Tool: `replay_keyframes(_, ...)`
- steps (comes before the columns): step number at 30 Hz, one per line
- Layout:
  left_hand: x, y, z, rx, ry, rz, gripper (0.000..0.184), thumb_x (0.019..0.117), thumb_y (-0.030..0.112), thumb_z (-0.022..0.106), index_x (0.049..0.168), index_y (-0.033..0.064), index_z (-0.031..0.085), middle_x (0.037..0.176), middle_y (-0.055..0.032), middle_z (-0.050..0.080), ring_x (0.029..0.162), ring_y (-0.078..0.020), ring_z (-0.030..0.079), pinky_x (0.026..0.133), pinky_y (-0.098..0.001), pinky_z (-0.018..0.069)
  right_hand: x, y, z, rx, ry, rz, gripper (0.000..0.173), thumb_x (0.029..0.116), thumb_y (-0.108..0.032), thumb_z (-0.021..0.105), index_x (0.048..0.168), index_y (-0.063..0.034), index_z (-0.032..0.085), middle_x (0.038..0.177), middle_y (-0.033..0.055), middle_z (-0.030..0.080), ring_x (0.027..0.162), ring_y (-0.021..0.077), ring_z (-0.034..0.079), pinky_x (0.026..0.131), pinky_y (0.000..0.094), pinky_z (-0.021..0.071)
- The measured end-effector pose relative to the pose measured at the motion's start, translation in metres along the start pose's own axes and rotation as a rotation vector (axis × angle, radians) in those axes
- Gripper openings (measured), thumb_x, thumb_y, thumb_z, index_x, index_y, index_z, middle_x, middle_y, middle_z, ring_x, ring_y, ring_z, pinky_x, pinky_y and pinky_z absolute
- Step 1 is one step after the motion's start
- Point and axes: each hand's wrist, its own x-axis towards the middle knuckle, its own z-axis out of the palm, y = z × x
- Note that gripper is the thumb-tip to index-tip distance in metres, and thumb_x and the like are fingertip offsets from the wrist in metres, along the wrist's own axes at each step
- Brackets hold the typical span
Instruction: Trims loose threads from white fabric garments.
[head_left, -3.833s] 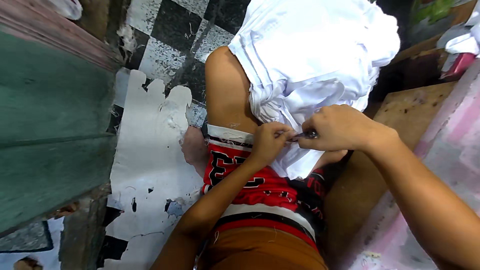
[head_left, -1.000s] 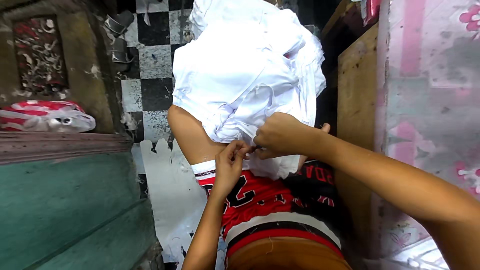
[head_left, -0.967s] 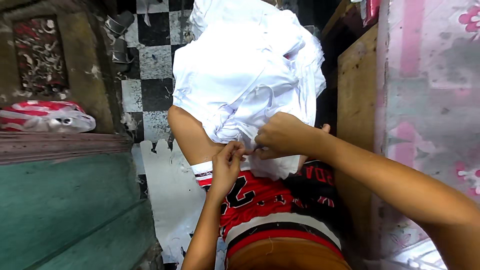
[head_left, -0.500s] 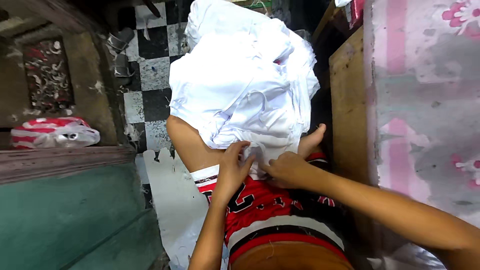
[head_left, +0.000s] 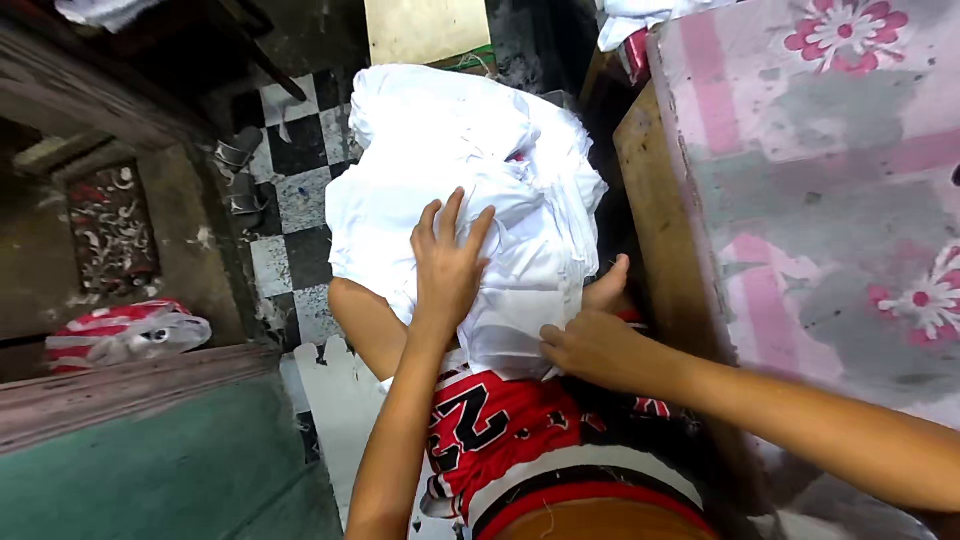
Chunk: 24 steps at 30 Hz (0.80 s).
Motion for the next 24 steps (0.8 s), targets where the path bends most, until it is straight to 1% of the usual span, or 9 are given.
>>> replay_keyframes(3, 0.032, -0.025, 0.02, 0.048, -0.01, 0.281, 0.014, 0.0902, 0.006, 0.071, 0.103, 0.0048, 0.077, 0.119, -0.026, 0.067, 0.115, -0.0509, 0.059, 0.099, -0.0637, 0.0429, -0.001, -0.001, 0.004, -0.039, 0.18, -0.113, 0.01, 0.0912, 0.007, 0.059, 0.09, 0.0011, 0.067, 0.076, 0.0153, 0.063, 0.051, 0.0276, 0.06, 0.044, 0.0386, 0.047)
replay_keyframes(5, 0.037, -0.028, 0.004, -0.026, -0.069, 0.314, 0.011, 0.0928, -0.001, 0.065, 0.097, -0.0017, 0.075, 0.104, -0.0224, 0.071, 0.105, -0.044, 0.066, 0.094, -0.0579, 0.0485, -0.003, 0.001, -0.001, -0.034, 0.208, -0.141, 0.012, 0.0923, 0.006, 0.058, 0.094, -0.0005, 0.068, 0.074, 0.014, 0.063, 0.051, 0.0268, 0.059, 0.044, 0.0382, 0.0468)
replay_keyframes(9, 0.016, -0.066, -0.056, -0.09, 0.191, -0.176, 0.024, 0.097, 0.004, 0.055, 0.113, -0.0115, 0.064, 0.099, -0.0277, 0.07, 0.087, -0.0347, 0.071, 0.08, -0.0505, 0.0554, 0.009, 0.006, -0.036, -0.033, 0.132, -0.106, 0.024, 0.096, 0.005, 0.057, 0.118, 0.0001, 0.065, 0.065, 0.013, 0.058, 0.048, 0.0291, 0.058, 0.044, 0.0405, 0.0462)
replay_keyframes(13, -0.008, -0.12, -0.052, -0.108, 0.177, -0.666, 0.039, 0.103, 0.025, 0.061, 0.116, -0.0121, 0.063, 0.104, -0.0348, 0.066, 0.098, -0.0495, 0.065, 0.089, -0.0692, 0.0458, 0.069, 0.012, -0.094, -0.041, 0.234, -0.096, 0.034, 0.0967, 0.004, 0.058, 0.129, -0.0026, 0.065, 0.06, 0.0116, 0.056, 0.052, 0.0302, 0.059, 0.048, 0.0423, 0.0454)
replay_keyframes(15, -0.016, -0.121, -0.047, -0.138, 0.23, -0.716, 0.042, 0.1026, 0.029, 0.061, 0.114, -0.0113, 0.064, 0.104, -0.0321, 0.066, 0.097, -0.0454, 0.065, 0.088, -0.065, 0.0475, 0.118, 0.022, -0.124, 0.008, 0.246, -0.069, 0.034, 0.1004, 0.002, 0.054, 0.132, -0.0028, 0.064, 0.076, 0.0183, 0.066, 0.072, 0.0384, 0.067, 0.063, 0.0512, 0.0509)
replay_keyframes(18, -0.031, -0.088, -0.051, -0.124, 0.435, -0.723, 0.048, 0.1034, 0.03, 0.06, 0.132, -0.0082, 0.053, 0.127, -0.0269, 0.06, 0.11, -0.0328, 0.063, 0.092, -0.0458, 0.0521, 0.197, 0.054, -0.144, 0.117, 0.152, 0.099, 0.034, 0.1003, -0.005, 0.059, 0.134, -0.0039, 0.061, 0.114, 0.0241, 0.068, 0.109, 0.0439, 0.065, 0.087, 0.0592, 0.049)
replay_keyframes(20, -0.047, -0.053, -0.049, -0.076, 0.492, -0.67, 0.051, 0.1024, 0.025, 0.06, 0.136, -0.0121, 0.05, 0.133, -0.0324, 0.055, 0.118, -0.0372, 0.057, 0.097, -0.0459, 0.0482, 0.236, 0.081, -0.126, 0.214, 0.16, 0.229, 0.039, 0.0957, -0.004, 0.065, 0.135, -0.0024, 0.061, 0.126, 0.0255, 0.065, 0.12, 0.0447, 0.061, 0.094, 0.0623, 0.0479)
replay_keyframes(22, -0.072, -0.016, -0.035, -0.011, 0.388, -0.554, 0.045, 0.0974, 0.022, 0.065, 0.119, -0.0164, 0.059, 0.109, -0.0327, 0.064, 0.096, -0.0386, 0.065, 0.084, -0.0482, 0.0528, 0.254, 0.104, -0.092, 0.302, 0.151, 0.348, 0.037, 0.0955, -0.006, 0.067, 0.131, 0.0017, 0.061, 0.129, 0.0275, 0.063, 0.125, 0.0457, 0.058, 0.097, 0.0643, 0.0465)
replay_keyframes(24, -0.097, 0.016, -0.018, 0.055, 0.156, -0.533, 0.041, 0.093, 0.032, 0.071, 0.097, -0.0086, 0.072, 0.085, -0.0213, 0.071, 0.082, -0.0371, 0.07, 0.079, -0.0526, 0.0553, 0.257, 0.114, -0.065, 0.331, 0.164, 0.425, 0.036, 0.0988, -0.014, 0.067, 0.131, 0.0004, 0.061, 0.126, 0.0261, 0.065, 0.122, 0.0451, 0.061, 0.095, 0.0641, 0.0487)
